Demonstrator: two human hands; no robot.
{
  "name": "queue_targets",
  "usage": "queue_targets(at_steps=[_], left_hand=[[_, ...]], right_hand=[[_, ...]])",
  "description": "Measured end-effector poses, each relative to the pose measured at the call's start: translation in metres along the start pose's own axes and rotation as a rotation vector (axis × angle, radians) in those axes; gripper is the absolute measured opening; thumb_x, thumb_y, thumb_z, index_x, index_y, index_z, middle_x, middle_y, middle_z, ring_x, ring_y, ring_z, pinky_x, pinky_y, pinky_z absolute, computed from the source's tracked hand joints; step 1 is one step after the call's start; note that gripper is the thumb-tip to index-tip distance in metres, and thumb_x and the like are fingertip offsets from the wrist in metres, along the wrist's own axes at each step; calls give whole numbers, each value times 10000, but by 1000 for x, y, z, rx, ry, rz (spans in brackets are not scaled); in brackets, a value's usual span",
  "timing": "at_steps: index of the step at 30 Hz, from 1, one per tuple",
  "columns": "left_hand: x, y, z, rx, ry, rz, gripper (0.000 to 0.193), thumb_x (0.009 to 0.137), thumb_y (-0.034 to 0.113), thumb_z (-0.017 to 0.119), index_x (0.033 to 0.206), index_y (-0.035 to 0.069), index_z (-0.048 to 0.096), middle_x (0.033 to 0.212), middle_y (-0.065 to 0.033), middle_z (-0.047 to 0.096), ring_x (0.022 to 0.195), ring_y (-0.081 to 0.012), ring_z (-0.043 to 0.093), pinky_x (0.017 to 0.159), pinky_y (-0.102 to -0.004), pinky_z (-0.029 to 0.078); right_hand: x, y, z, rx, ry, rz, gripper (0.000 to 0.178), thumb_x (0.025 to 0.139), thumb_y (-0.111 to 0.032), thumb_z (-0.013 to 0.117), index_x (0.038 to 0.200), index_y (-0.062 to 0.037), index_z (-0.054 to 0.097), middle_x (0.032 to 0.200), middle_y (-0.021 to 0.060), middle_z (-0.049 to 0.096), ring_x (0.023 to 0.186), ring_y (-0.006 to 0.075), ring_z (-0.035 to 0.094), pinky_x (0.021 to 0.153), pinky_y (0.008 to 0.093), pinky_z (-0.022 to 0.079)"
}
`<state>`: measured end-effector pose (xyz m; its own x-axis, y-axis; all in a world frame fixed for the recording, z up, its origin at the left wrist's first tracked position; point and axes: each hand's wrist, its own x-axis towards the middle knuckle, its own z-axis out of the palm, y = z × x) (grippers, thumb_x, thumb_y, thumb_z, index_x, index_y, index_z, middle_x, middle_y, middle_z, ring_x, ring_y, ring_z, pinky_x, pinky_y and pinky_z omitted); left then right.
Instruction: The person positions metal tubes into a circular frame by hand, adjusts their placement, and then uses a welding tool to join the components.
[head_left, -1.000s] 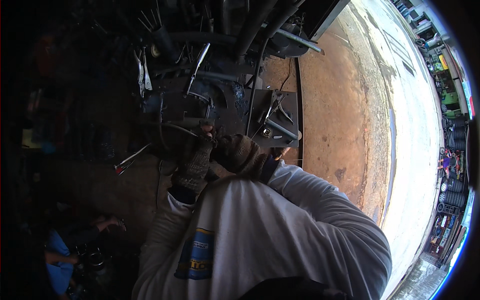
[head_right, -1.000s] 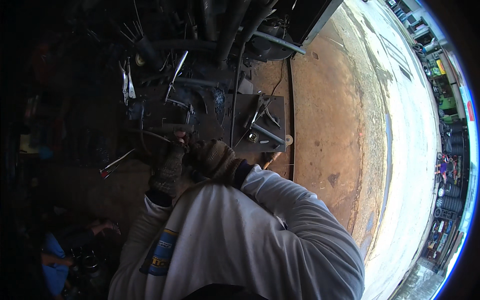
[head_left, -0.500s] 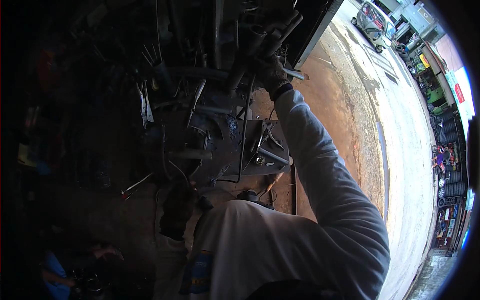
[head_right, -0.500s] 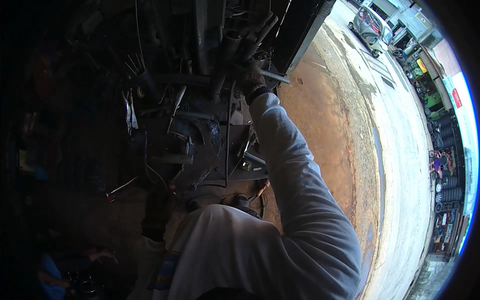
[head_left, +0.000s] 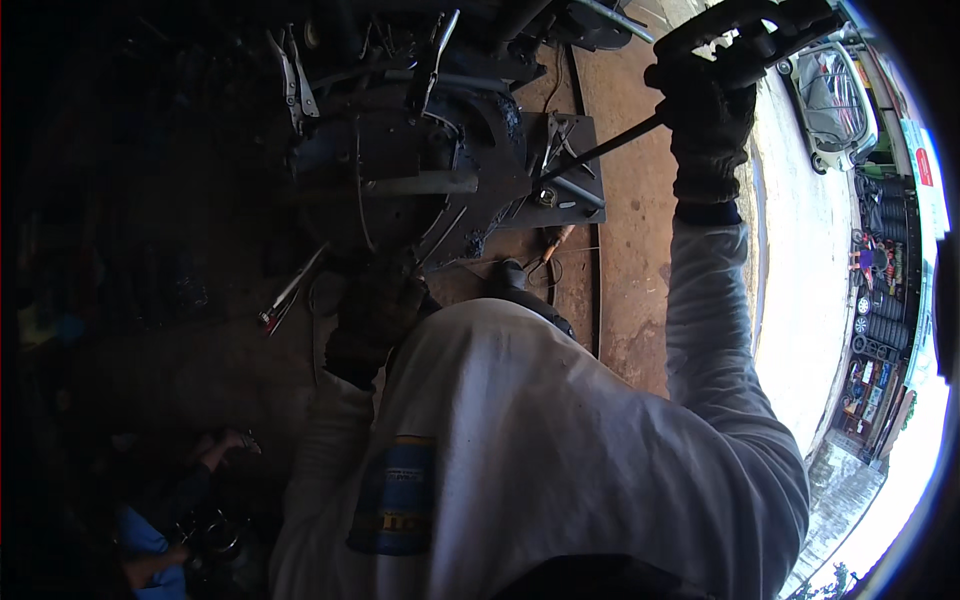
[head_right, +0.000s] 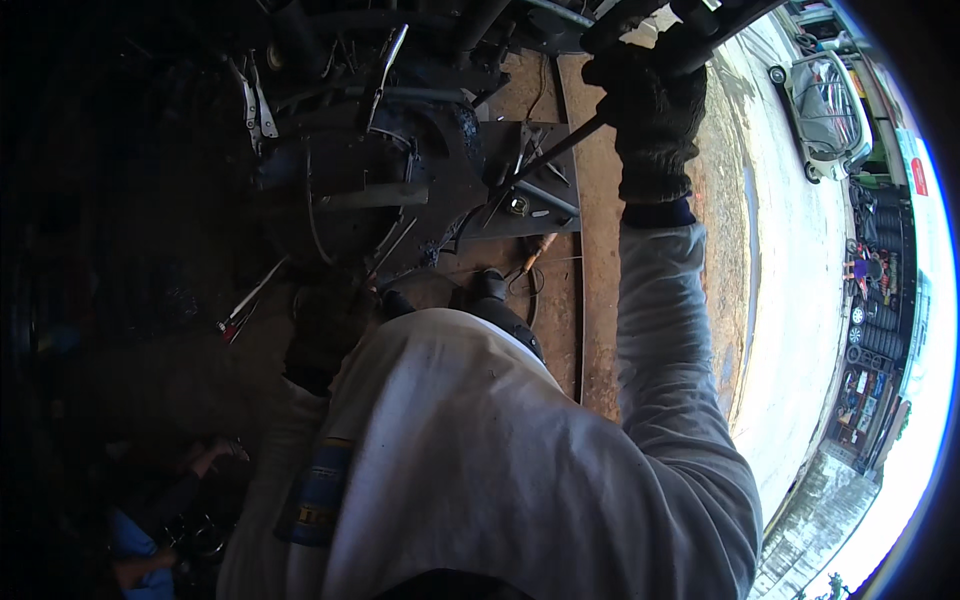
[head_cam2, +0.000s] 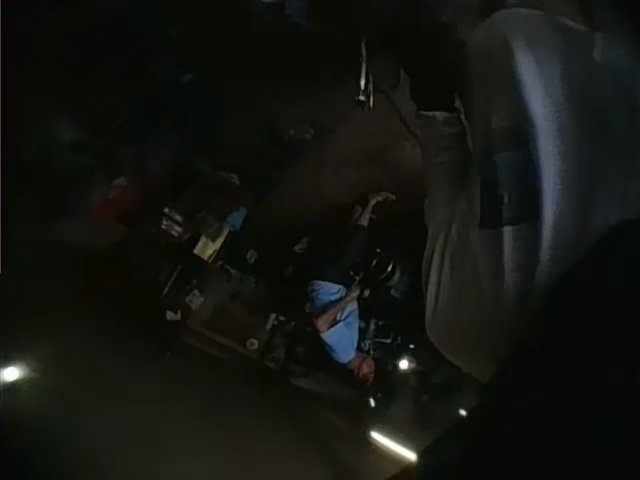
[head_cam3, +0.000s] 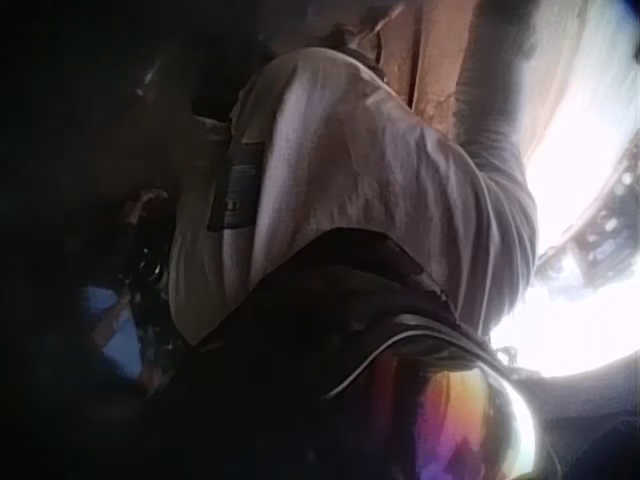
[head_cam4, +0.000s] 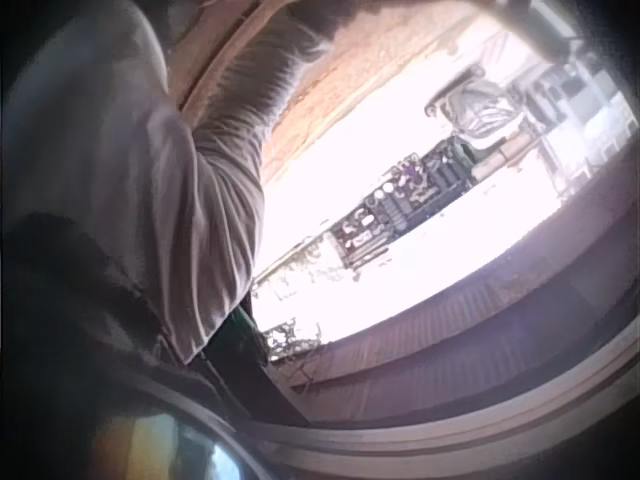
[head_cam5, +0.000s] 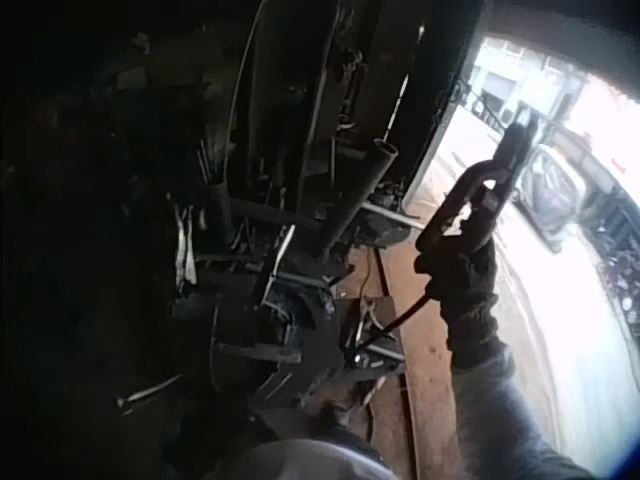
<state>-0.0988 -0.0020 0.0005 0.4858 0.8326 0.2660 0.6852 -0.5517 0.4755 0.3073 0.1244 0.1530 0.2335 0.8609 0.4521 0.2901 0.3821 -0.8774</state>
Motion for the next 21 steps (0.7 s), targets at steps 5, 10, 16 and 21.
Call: queue_targets(at_steps=[5, 10, 16, 21], left_hand=[[2, -14, 12, -3, 70, 235, 296, 939, 191, 635, 1175, 18, 675, 1117, -187, 696, 963, -370, 684, 800, -470, 553], [-2, -26, 11, 35, -31, 378, 268, 927, 209, 661, 1108, 13, 687, 1059, -187, 684, 935, -363, 672, 784, -479, 554], [-17, -49, 26, 221, 112, 558, 220, 939, 196, 688, 1079, 26, 690, 1084, -139, 696, 991, -321, 676, 872, -469, 540], [-2, -32, 14, 10, -103, 276, 234, 947, 193, 672, 1085, 6, 698, 1051, -159, 703, 1009, -332, 675, 887, -463, 545]], right_hand=[[-183, -3, 4, -26, 206, 480, 428, 944, -135, 644, 1342, -26, 529, 997, 109, 714, 830, 221, 714, 653, 314, 577], [-247, -31, 30, -145, -44, 418, 619, 903, -141, 705, 1460, -44, 452, 1084, 76, 709, 877, 214, 695, 736, 332, 573], [-271, -24, 19, -444, -303, 395, 773, 857, -236, 771, 1507, -62, 392, 991, 103, 716, 841, 265, 711, 692, 362, 568], [-300, -28, 12, -637, -388, 387, 906, 818, -315, 826, 1546, -77, 341, 913, 125, 722, 812, 308, 725, 656, 387, 565]])
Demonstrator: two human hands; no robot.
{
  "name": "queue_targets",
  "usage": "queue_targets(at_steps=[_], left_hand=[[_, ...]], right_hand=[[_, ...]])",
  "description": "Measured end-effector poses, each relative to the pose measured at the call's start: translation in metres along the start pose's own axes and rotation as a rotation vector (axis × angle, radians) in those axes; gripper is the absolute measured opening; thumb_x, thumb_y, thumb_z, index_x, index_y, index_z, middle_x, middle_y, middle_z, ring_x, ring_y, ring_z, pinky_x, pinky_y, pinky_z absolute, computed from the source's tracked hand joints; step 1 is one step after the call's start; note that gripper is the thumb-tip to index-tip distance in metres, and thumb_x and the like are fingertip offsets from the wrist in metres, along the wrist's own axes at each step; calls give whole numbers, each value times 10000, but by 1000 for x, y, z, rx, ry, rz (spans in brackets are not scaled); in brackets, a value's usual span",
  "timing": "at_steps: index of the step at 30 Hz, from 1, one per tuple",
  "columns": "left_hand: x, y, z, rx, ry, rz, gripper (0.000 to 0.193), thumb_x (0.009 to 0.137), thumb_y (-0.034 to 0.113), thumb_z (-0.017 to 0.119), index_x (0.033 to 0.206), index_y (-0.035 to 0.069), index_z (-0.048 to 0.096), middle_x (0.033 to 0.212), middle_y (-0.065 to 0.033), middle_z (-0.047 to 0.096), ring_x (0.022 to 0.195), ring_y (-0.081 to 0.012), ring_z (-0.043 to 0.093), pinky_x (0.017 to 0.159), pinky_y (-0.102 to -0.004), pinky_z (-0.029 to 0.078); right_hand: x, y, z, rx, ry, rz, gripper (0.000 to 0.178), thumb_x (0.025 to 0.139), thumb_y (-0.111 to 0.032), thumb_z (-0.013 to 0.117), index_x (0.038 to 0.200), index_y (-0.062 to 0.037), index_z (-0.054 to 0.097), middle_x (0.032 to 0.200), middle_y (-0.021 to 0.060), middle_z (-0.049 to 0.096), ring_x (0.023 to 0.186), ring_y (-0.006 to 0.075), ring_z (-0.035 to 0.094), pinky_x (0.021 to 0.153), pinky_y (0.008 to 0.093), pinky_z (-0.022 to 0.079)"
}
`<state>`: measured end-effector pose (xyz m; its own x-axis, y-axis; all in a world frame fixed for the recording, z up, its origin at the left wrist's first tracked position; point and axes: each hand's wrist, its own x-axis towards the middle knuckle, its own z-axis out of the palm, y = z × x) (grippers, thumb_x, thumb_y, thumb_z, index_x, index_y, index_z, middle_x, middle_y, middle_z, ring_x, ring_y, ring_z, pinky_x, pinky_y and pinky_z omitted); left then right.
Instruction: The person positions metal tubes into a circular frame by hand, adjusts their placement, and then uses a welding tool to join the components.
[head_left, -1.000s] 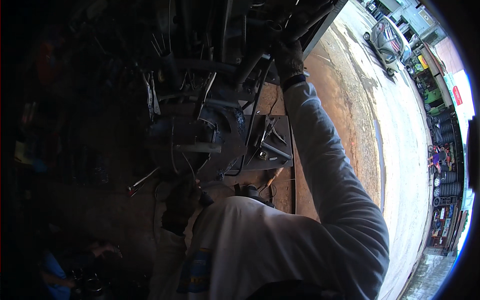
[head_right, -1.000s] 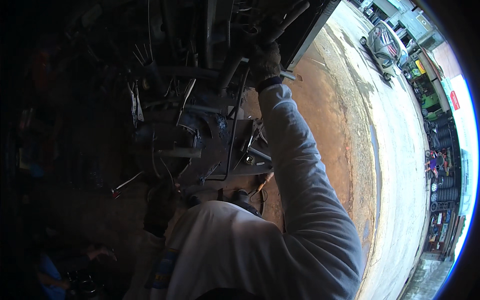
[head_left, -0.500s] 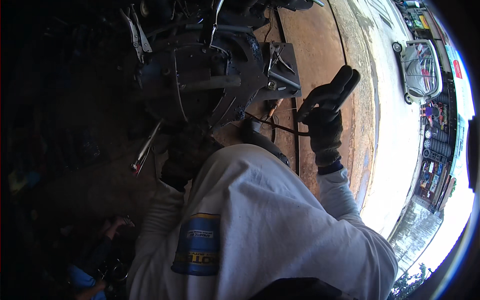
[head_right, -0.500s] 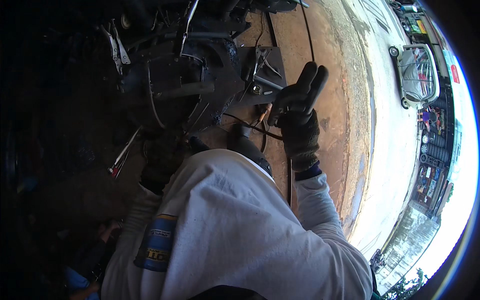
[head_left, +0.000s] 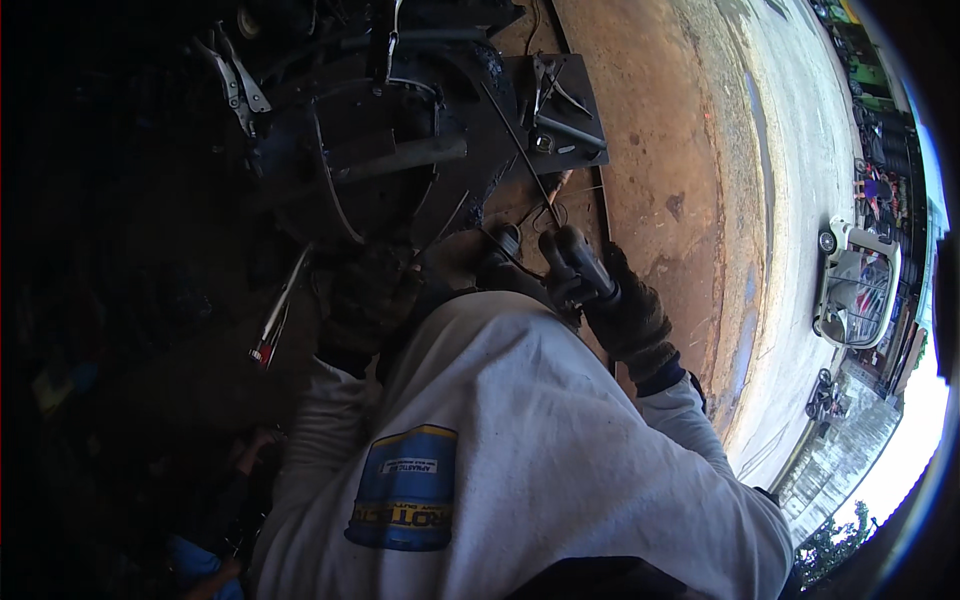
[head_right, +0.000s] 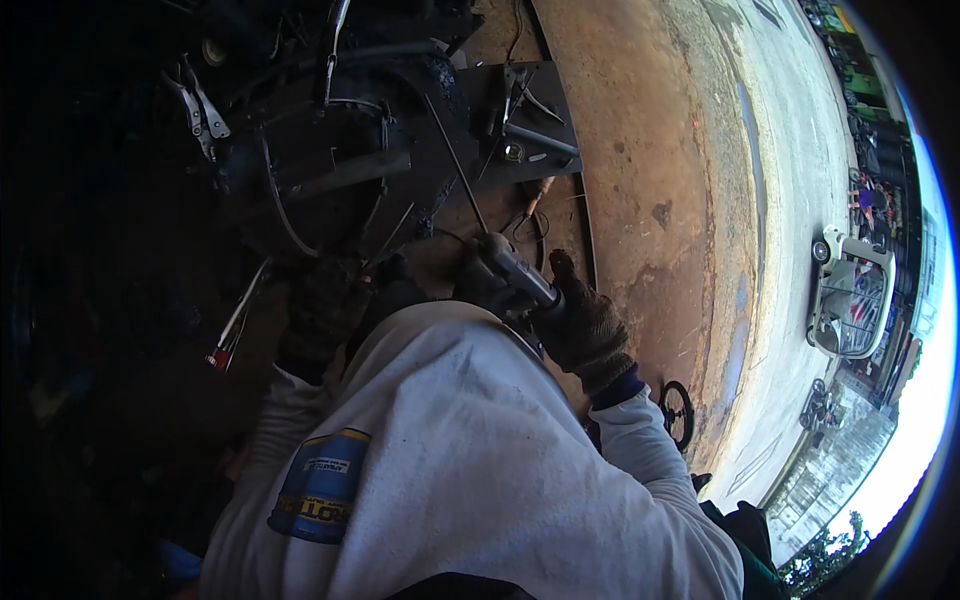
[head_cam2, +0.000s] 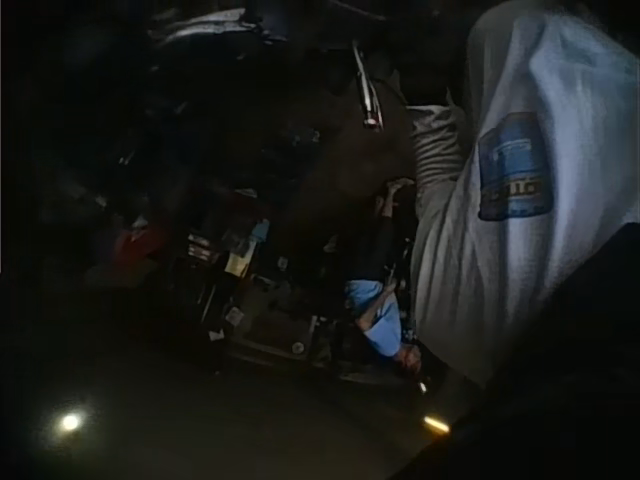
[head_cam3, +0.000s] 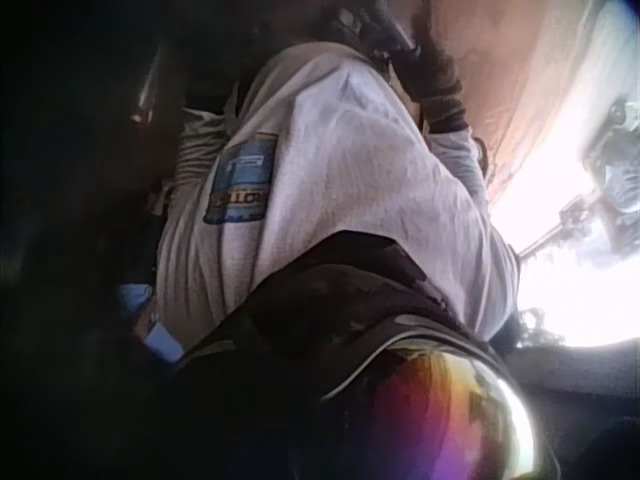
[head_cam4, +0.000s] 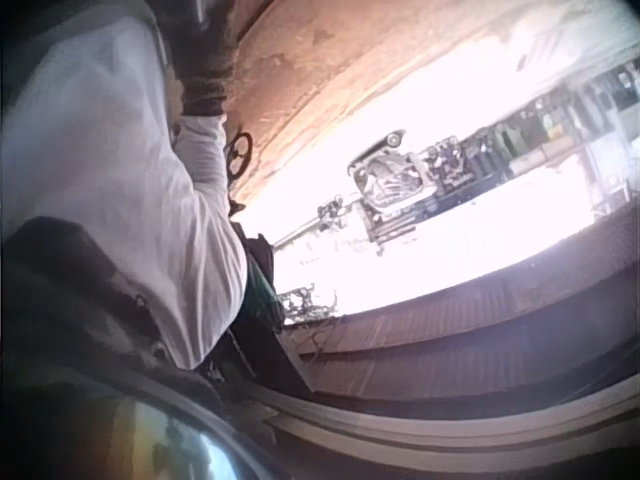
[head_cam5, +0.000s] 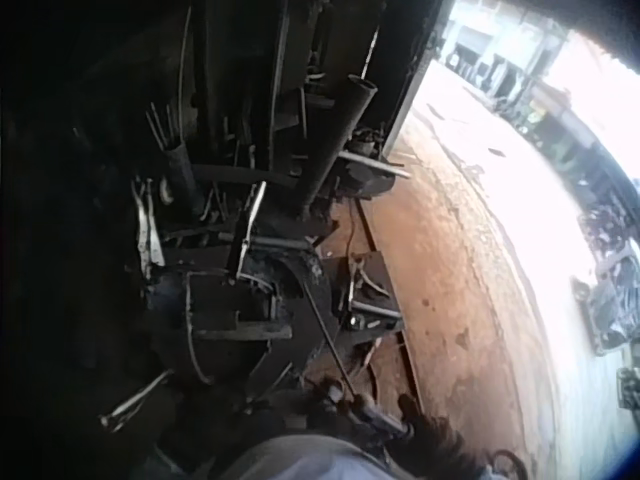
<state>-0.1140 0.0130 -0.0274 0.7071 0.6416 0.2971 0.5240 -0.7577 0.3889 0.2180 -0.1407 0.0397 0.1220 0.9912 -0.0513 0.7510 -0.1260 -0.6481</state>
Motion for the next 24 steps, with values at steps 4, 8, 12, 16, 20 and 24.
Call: queue_targets(at_steps=[4, 8, 12, 16, 20, 24], left_hand=[[-3, -8, -2, -2, -14, 104, 265, 954, 204, 657, 1125, 5, 695, 1068, -170, 707, 1031, -340, 673, 903, -448, 547], [0, -8, 1, -128, -51, -9, 261, 945, 261, 645, 1121, 77, 702, 1100, -133, 705, 1009, -323, 678, 861, -464, 556], [-3, -11, -1, -51, -21, 151, 237, 976, 237, 632, 1130, 70, 699, 1136, -112, 704, 1049, -293, 674, 902, -456, 547], [-1, -8, -15, 35, 35, 229, 240, 1001, 250, 620, 1151, 77, 693, 1204, -108, 679, 1098, -285, 653, 943, -452, 532], [-10, -17, -6, -23, -16, 210, 237, 1004, 255, 622, 1160, 91, 693, 1221, -99, 671, 1122, -278, 639, 945, -446, 529], [-12, -17, -3, -27, -9, 211, 242, 1004, 265, 621, 1169, 101, 690, 1205, -82, 666, 1104, -264, 641, 932, -437, 533]], right_hand=[[-19, -24, 7, -134, 3, 63, 999, 792, -369, 861, 1572, -86, 305, 852, 137, 720, 779, 340, 729, 626, 407, 560], [-23, -47, 18, -230, 18, 83, 1026, 784, -391, 863, 1583, -97, 289, 792, 134, 697, 711, 361, 714, 588, 430, 545], [-23, -50, 34, -188, 32, 51, 1004, 796, -389, 852, 1580, -102, 295, 778, 138, 690, 689, 361, 710, 580, 439, 541], [-15, -65, 38, -167, 31, 80, 982, 805, -384, 841, 1574, -97, 300, 782, 140, 693, 692, 359, 712, 582, 439, 543], [-11, -69, 45, -146, 28, 93, 961, 815, -378, 831, 1568, -92, 305, 786, 141, 695, 695, 358, 714, 585, 439, 545], [-13, -74, 45, -147, 25, 113, 940, 825, -372, 820, 1561, -87, 310, 789, 143, 698, 697, 356, 716, 587, 439, 548]])
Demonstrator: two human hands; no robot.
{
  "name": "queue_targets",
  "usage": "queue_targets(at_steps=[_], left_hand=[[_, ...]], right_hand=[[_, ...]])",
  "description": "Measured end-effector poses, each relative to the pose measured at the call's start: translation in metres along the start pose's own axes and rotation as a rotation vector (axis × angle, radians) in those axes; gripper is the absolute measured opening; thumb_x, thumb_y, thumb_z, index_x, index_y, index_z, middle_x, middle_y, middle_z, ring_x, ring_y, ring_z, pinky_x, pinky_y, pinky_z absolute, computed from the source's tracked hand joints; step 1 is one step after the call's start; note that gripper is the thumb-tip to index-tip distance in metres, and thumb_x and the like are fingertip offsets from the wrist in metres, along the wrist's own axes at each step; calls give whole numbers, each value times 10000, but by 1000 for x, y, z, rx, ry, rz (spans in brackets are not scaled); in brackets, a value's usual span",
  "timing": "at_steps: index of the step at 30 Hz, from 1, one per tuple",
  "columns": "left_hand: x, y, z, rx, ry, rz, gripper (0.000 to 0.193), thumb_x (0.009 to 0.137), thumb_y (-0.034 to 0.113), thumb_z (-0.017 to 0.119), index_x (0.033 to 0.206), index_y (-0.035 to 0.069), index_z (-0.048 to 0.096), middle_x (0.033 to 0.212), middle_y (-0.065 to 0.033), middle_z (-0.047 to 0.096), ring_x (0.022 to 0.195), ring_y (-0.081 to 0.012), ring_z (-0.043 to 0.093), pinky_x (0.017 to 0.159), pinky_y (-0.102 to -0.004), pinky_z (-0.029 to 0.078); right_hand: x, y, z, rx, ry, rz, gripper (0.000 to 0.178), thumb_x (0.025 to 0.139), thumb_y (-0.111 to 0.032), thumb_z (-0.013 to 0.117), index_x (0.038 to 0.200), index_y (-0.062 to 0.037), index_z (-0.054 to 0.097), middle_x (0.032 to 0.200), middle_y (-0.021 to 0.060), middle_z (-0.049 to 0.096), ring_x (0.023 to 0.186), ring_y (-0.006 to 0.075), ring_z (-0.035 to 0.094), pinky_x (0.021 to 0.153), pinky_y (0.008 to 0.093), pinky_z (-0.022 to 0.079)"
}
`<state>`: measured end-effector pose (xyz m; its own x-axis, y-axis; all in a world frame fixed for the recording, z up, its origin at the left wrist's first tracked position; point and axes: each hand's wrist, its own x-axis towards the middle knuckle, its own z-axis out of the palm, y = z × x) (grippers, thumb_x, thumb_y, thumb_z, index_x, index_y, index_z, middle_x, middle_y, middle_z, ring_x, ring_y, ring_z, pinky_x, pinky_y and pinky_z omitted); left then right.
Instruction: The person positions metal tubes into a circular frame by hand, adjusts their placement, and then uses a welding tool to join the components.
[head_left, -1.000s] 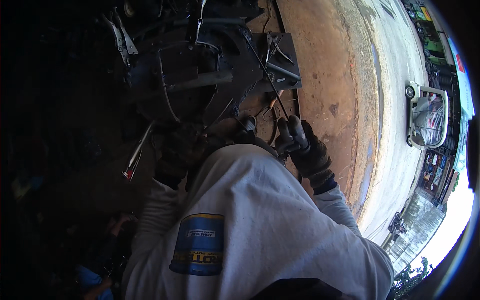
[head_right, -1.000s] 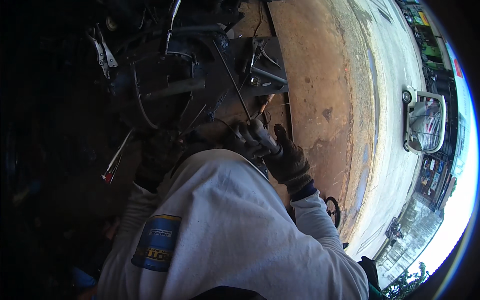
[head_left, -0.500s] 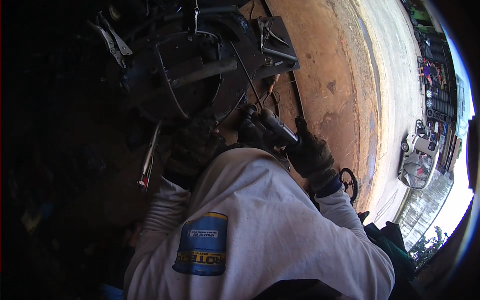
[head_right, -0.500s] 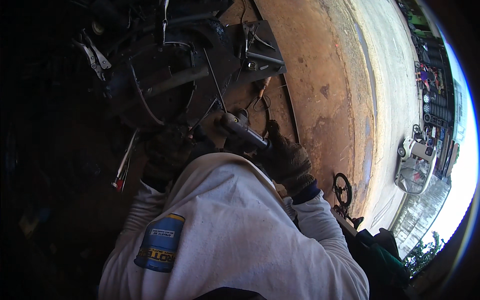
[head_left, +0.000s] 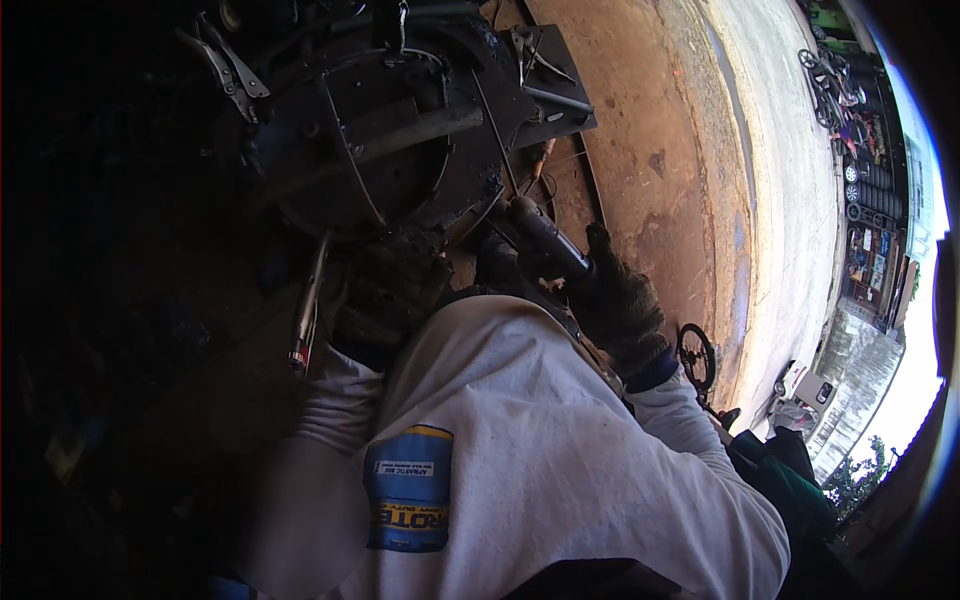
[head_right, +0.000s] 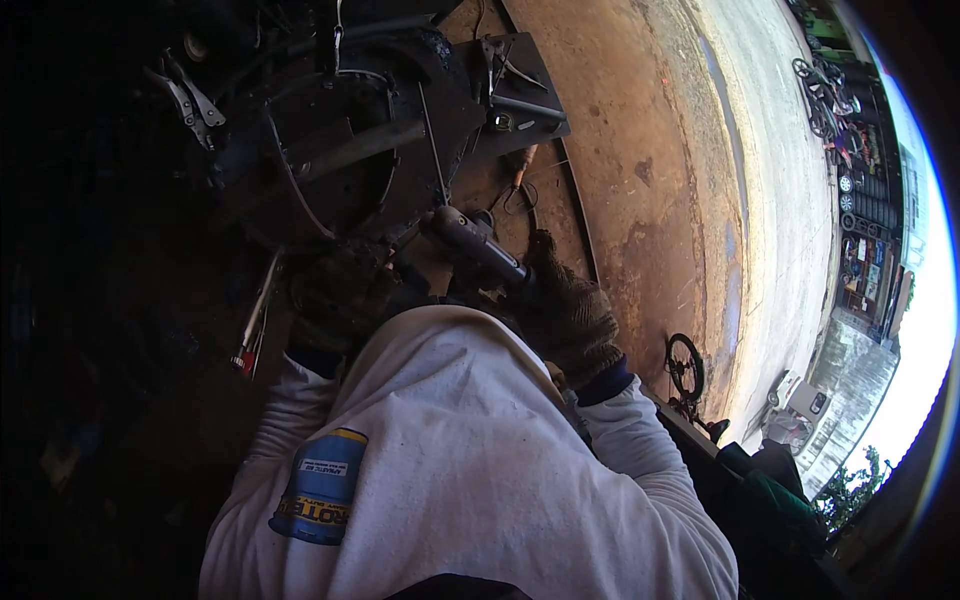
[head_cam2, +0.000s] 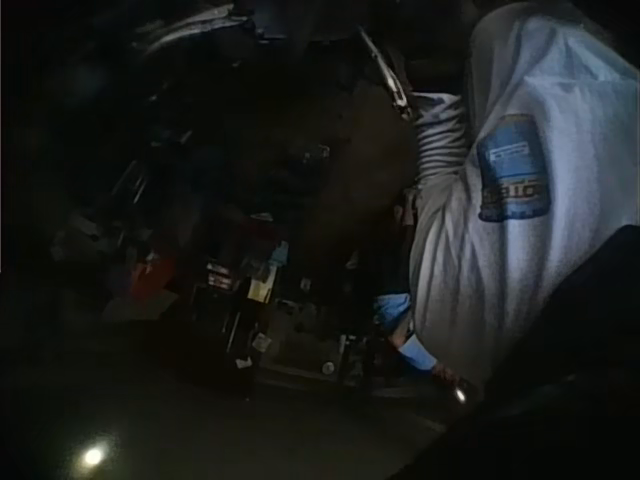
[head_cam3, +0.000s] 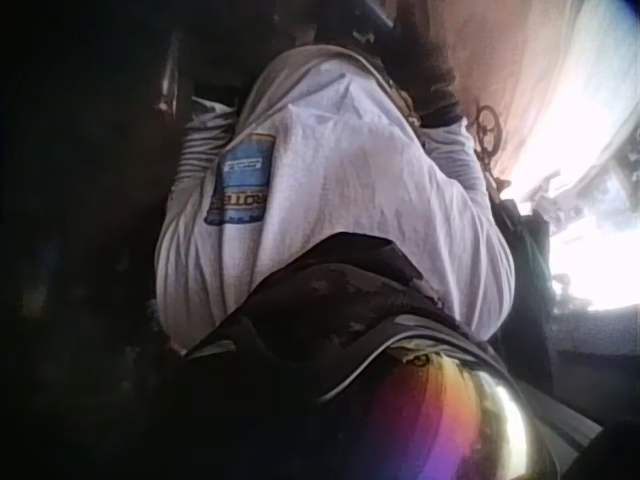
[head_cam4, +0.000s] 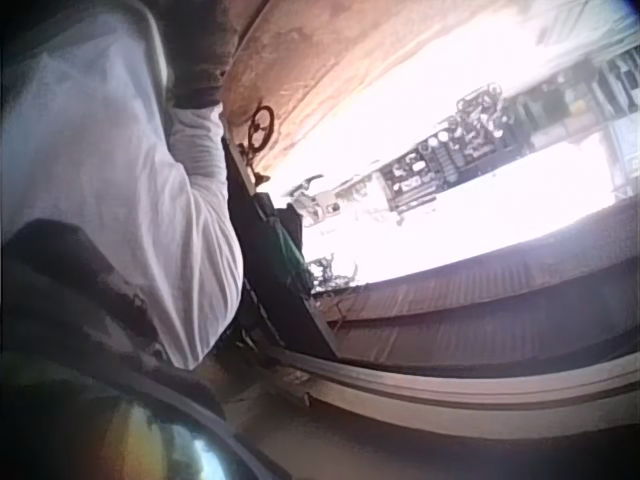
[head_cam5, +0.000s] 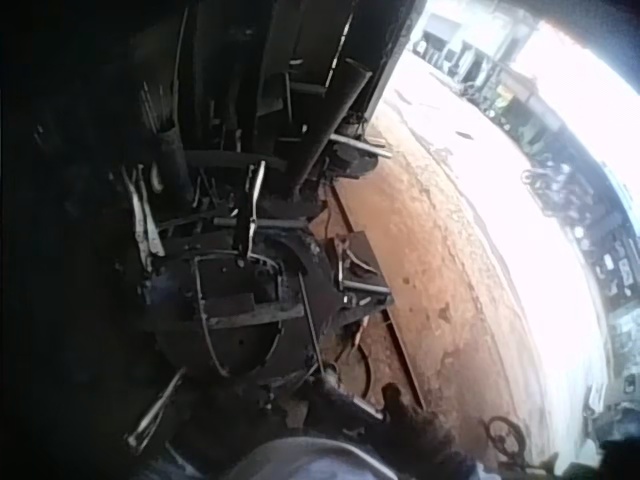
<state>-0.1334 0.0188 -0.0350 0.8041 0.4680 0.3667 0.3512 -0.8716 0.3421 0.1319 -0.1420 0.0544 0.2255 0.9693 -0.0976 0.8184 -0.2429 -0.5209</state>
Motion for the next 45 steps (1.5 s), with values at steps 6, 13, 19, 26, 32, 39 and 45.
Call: queue_targets(at_steps=[6, 13, 19, 26, 32, 39, 45], left_hand=[[7, 4, -4, -12, 31, -47, 267, 1005, 287, 613, 1184, 103, 689, 1179, -82, 667, 1082, -260, 641, 907, -435, 538], [13, 4, -12, -127, -98, -128, 261, 992, 268, 606, 1153, 86, 703, 1089, -96, 700, 1023, -273, 669, 880, -435, 554], [3, -1, -1, 40, -86, -56, 277, 979, 285, 614, 1138, 78, 706, 1086, -109, 709, 1009, -283, 679, 872, -435, 560], [-5, -2, 8, -41, -22, -92, 282, 974, 287, 616, 1154, 88, 704, 1098, -103, 709, 1007, -273, 681, 861, -435, 561], [-13, -7, 12, -9, 36, -46, 293, 978, 296, 618, 1173, 89, 694, 1140, -93, 695, 1048, -273, 664, 893, -436, 542], [-16, -11, 7, 136, 54, 201, 303, 969, 281, 631, 1195, 83, 668, 1210, -84, 655, 1107, -264, 626, 925, -449, 511], [-8, -4, 5, 101, 19, 116, 288, 949, 271, 645, 1155, 71, 678, 1154, -91, 669, 1067, -271, 635, 904, -449, 520]], right_hand=[[5, -6, 2, 23, 0, 16, 908, 840, -364, 804, 1552, -79, 318, 795, 145, 702, 701, 353, 719, 591, 439, 551], [12, -9, 8, 59, -11, 29, 871, 857, -354, 786, 1541, -71, 326, 801, 148, 707, 706, 350, 723, 596, 438, 555], [14, -14, 6, 77, -26, 46, 840, 872, -345, 770, 1532, -63, 334, 807, 150, 711, 710, 348, 726, 600, 438, 558], [12, -22, 1, 107, -47, 107, 803, 889, -335, 751, 1521, -54, 342, 813, 153, 716, 715, 345, 729, 604, 438, 562], [5, -34, -8, 182, -101, 260, 772, 904, -327, 735, 1512, -47, 350, 819, 155, 720, 719, 343, 732, 608, 438, 565], [22, -98, -49, -133, -254, 479, 630, 913, -245, 709, 1450, -87, 420, 893, 203, 699, 770, 416, 707, 620, 500, 528], [14, -82, -41, -129, -211, 283, 505, 955, -284, 639, 1372, -56, 469, 874, 206, 708, 759, 394, 714, 618, 467, 550]])
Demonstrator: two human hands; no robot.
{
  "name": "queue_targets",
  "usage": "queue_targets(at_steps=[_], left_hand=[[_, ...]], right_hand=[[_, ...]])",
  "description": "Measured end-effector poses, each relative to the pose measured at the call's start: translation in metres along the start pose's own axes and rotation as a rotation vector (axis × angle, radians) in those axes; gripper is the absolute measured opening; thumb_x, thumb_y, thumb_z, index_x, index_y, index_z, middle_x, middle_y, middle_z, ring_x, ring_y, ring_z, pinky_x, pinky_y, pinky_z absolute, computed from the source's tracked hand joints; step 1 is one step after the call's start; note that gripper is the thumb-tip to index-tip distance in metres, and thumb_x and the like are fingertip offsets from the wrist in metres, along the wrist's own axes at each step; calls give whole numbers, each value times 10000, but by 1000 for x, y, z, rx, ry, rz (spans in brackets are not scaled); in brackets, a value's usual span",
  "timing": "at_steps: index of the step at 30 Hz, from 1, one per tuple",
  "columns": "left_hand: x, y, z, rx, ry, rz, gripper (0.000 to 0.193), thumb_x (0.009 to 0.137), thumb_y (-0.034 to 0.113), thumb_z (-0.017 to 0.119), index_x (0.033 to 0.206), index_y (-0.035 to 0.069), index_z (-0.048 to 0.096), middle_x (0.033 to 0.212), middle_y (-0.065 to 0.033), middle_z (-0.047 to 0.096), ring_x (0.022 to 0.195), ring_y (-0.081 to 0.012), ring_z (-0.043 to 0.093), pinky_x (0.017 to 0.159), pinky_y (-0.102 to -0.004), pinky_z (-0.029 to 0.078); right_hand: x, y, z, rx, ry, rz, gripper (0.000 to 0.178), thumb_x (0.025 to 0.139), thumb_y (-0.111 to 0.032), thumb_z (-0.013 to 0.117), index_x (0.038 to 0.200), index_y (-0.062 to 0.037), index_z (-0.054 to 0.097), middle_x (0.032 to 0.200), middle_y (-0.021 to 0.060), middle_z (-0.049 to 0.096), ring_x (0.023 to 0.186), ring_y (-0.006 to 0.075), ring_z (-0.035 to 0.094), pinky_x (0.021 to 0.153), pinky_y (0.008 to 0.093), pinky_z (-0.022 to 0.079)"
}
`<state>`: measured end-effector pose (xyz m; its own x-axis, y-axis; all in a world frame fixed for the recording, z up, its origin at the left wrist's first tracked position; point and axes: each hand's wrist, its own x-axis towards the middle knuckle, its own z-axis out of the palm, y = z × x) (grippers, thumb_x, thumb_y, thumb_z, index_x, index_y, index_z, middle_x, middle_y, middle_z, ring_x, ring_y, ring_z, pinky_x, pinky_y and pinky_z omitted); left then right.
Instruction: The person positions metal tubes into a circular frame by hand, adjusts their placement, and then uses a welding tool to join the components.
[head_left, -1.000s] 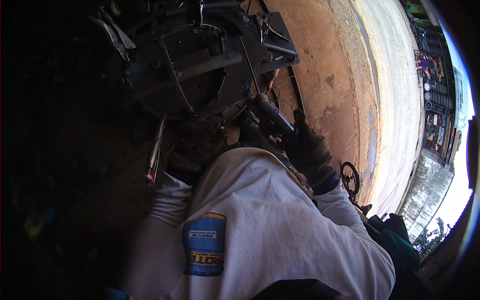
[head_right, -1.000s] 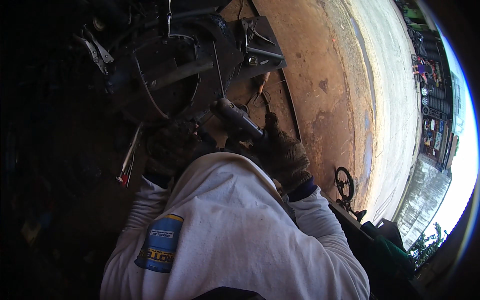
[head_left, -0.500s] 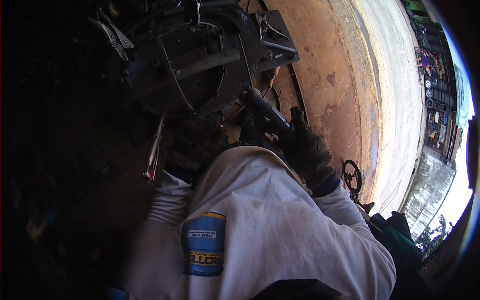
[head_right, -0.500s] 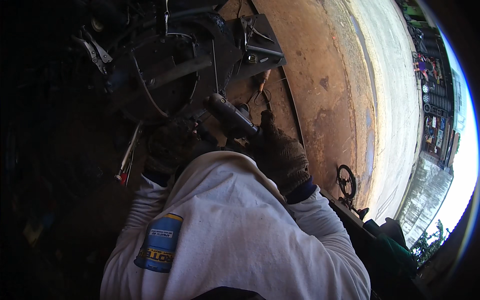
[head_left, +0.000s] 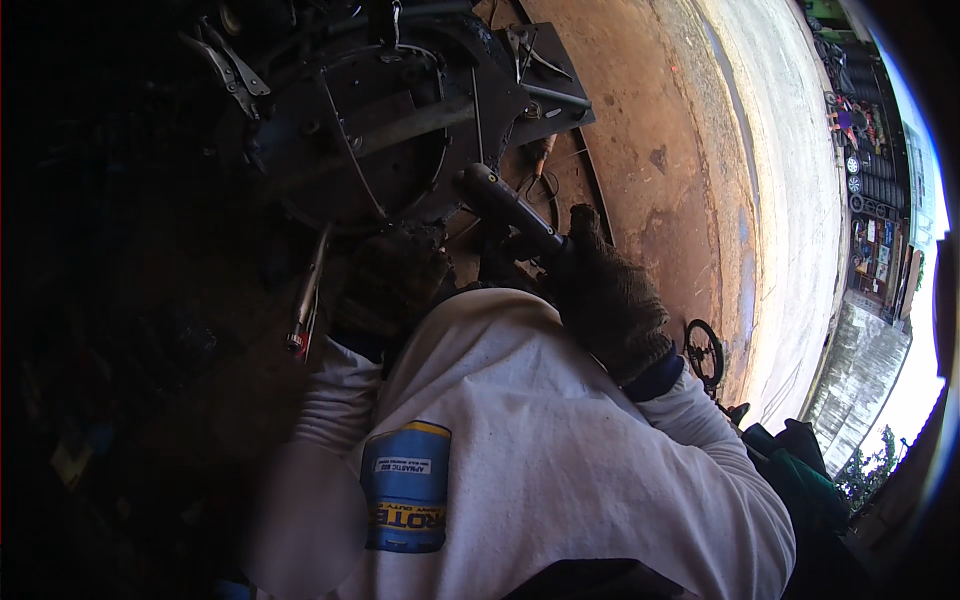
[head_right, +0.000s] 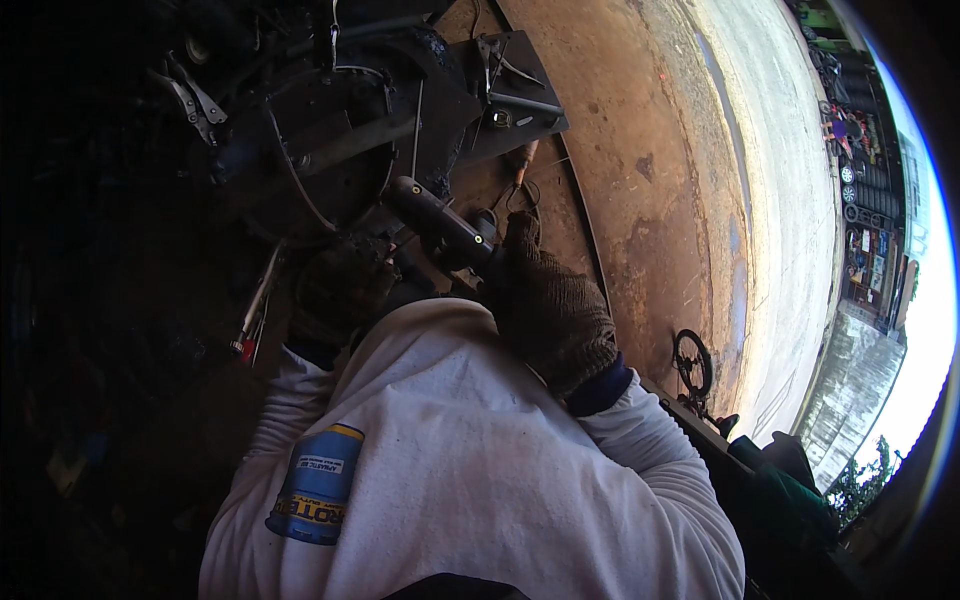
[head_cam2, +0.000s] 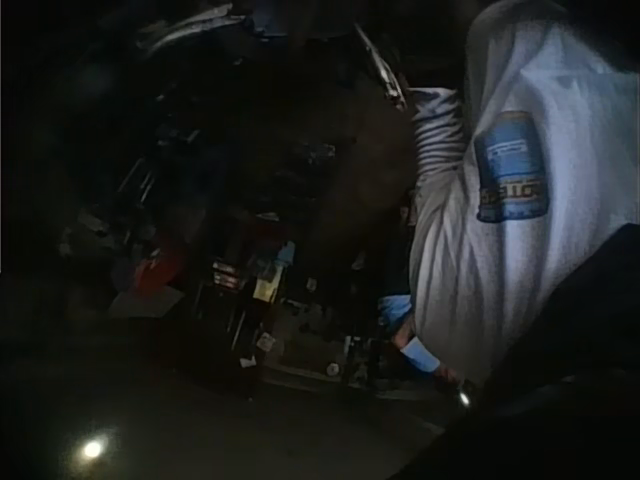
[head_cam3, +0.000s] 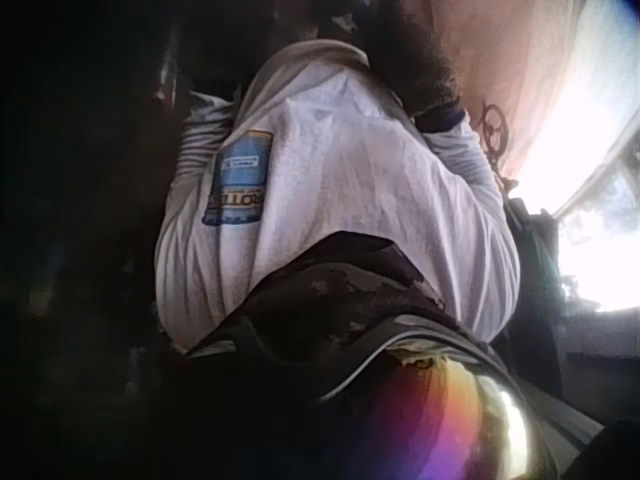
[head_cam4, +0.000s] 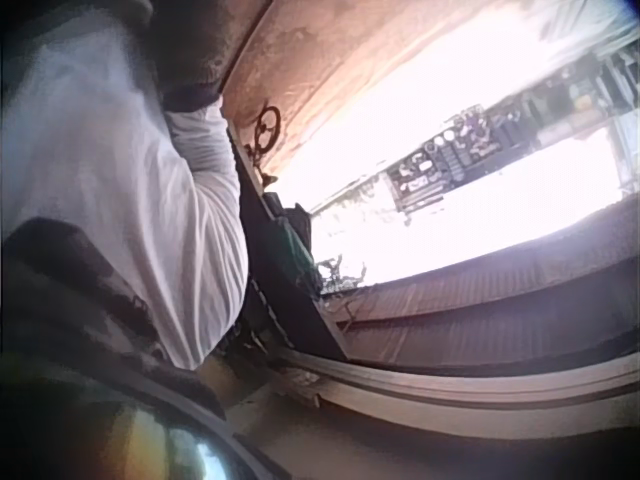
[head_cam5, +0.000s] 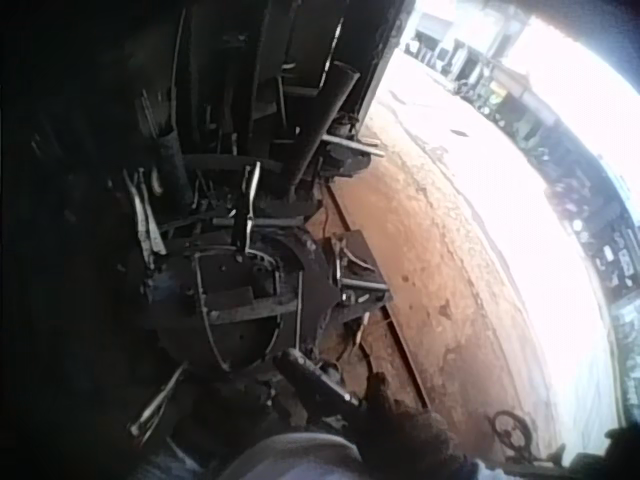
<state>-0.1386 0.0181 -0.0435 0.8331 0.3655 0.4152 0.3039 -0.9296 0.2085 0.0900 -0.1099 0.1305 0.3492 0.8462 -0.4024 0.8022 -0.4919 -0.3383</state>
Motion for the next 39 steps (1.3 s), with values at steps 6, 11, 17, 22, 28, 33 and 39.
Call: queue_targets(at_steps=[6, 11, 17, 22, 28, 33, 39], left_hand=[[8, -2, -12, -10, -43, 60, 304, 926, 255, 667, 1165, 67, 682, 1155, -99, 679, 1054, -275, 649, 887, -430, 535], [5, -5, -14, -21, -41, 82, 306, 927, 232, 670, 1183, 63, 678, 1173, -104, 677, 1073, -279, 648, 898, -433, 535], [0, 2, -4, -70, -110, -88, 325, 959, 281, 640, 1225, 95, 656, 1235, -97, 651, 1118, -282, 630, 948, -458, 511], [-10, 1, 3, 60, -105, -6, 363, 975, 317, 621, 1273, 110, 614, 1300, -92, 605, 1184, -288, 592, 984, -488, 482], [-3, 5, -1, 11, -173, -101, 330, 974, 309, 616, 1232, 105, 649, 1243, -88, 637, 1156, -278, 602, 966, -474, 485], [4, 3, -4, -26, -88, -80, 310, 955, 292, 631, 1192, 97, 675, 1206, -87, 655, 1127, -272, 621, 947, -461, 501], [8, 4, -4, 16, -88, -1, 296, 932, 281, 652, 1157, 90, 687, 1163, -86, 669, 1095, -269, 639, 932, -444, 520]], right_hand=[[0, -9, -5, -1, 41, 114, 552, 944, -254, 655, 1429, -57, 479, 945, 233, 704, 825, 383, 721, 675, 461, 559], [-2, -4, -7, 89, 60, 3, 643, 947, -276, 653, 1492, -49, 397, 941, 233, 705, 814, 389, 721, 663, 469, 562], [4, -5, -3, 50, 42, 19, 632, 946, -264, 662, 1483, -58, 400, 906, 222, 704, 788, 397, 717, 640, 476, 550], [6, 1, 4, 49, 25, 65, 617, 943, -247, 674, 1477, -74, 418, 876, 212, 703, 775, 398, 714, 630, 474, 539], [3, -9, -6, -54, -73, 105, 582, 945, -248, 634, 1428, -26, 395, 879, 223, 707, 760, 403, 717, 610, 498, 552], [6, -15, -13, -72, -109, 93, 572, 944, -211, 614, 1424, 8, 392, 860, 229, 707, 745, 411, 714, 614, 491, 559], [2, -5, -6, -25, -7, 78, 616, 964, -269, 634, 1492, -61, 393, 850, 226, 691, 759, 403, 709, 613, 485, 535]])
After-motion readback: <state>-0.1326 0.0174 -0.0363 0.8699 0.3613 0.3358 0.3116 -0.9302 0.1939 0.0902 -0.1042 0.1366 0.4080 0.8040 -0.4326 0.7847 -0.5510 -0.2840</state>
